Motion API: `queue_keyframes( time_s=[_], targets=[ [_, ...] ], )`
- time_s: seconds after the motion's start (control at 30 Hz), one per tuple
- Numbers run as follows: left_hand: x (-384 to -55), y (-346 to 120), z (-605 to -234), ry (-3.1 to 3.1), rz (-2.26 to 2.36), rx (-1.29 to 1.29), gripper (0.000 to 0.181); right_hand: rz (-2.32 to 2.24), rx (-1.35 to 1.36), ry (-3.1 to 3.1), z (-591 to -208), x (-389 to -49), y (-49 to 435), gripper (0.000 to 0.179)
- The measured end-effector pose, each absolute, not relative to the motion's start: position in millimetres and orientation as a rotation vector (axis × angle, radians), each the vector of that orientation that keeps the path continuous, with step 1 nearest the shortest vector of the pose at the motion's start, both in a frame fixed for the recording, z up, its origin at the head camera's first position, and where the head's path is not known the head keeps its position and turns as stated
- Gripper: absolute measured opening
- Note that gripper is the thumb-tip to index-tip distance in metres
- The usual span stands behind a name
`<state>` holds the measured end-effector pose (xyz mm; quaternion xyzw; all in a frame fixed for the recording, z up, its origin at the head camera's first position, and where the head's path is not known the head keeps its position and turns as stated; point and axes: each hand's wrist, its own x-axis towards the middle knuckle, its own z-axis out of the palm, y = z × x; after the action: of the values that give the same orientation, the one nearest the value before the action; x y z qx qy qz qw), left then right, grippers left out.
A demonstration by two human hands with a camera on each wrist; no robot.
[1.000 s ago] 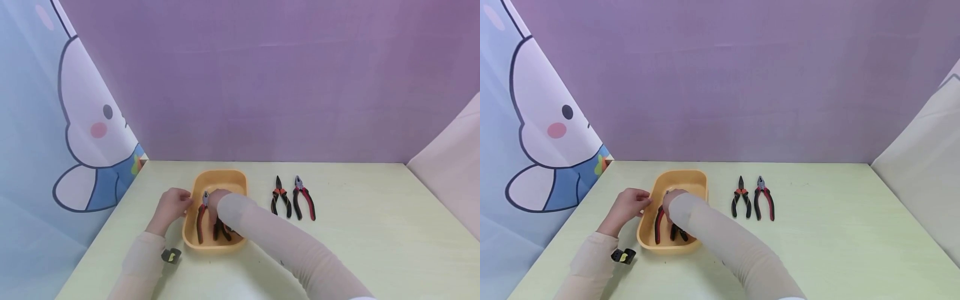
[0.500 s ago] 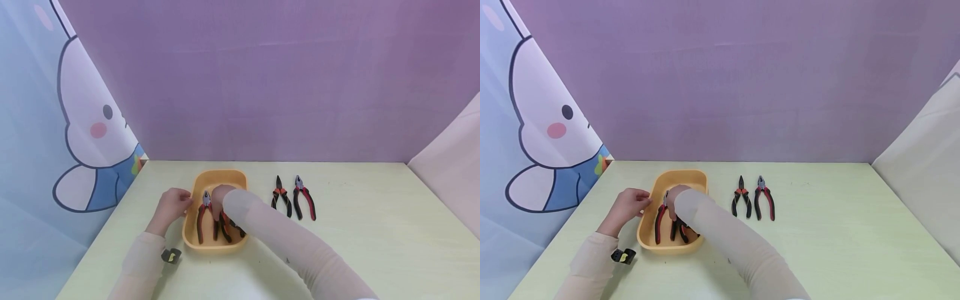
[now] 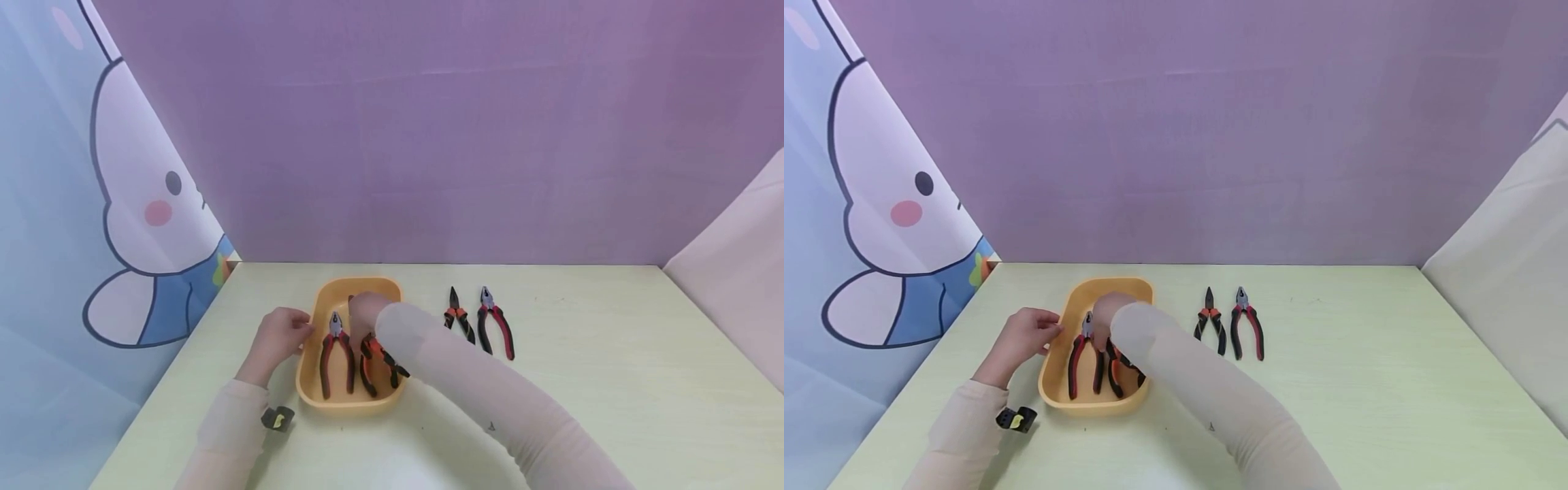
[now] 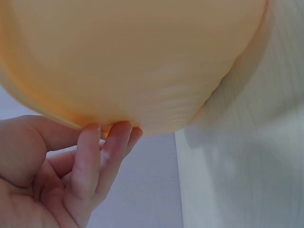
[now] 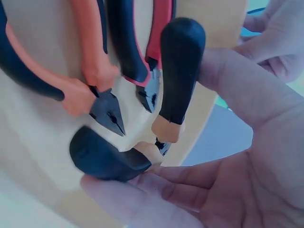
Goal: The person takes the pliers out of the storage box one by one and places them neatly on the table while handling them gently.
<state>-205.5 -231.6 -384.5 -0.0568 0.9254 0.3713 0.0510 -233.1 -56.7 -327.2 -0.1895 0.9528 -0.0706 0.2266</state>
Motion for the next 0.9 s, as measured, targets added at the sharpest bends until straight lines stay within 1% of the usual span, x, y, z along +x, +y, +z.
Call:
queue_keyframes(
  time_s=[0.07, 0.17, 0.2, 0.33, 0.43, 0.5, 0.7, 0.9],
  targets=[
    [-205, -231, -384, 2.814, 1.132, -0.173, 0.032, -0.204, -0.521, 2.609, -326, -234, -54, 0.028],
    [-204, -230, -383, 2.817, 1.134, -0.168, 0.031, -0.214, -0.524, 2.594, -321, -236, -49, 0.029],
    [-204, -230, -382, 2.818, 1.134, -0.166, 0.03, -0.214, -0.53, 2.594, -320, -236, -47, 0.025],
    [-203, -230, -382, 2.818, 1.136, -0.167, 0.03, -0.205, -0.559, 2.61, -316, -237, -41, 0.039],
    [-204, -231, -383, 2.819, 1.13, -0.167, 0.03, -0.193, -0.574, 2.612, -316, -237, -38, 0.042],
    [-204, -231, -384, 2.818, 1.128, -0.167, 0.03, -0.184, -0.58, 2.604, -316, -237, -37, 0.039],
    [-204, -232, -384, 2.819, 1.128, -0.159, 0.03, -0.189, -0.58, 2.585, -310, -236, -32, 0.046],
    [-203, -232, -382, 2.817, 1.111, -0.166, 0.029, -0.218, -0.576, 2.597, -303, -232, -20, 0.035]
  ],
)
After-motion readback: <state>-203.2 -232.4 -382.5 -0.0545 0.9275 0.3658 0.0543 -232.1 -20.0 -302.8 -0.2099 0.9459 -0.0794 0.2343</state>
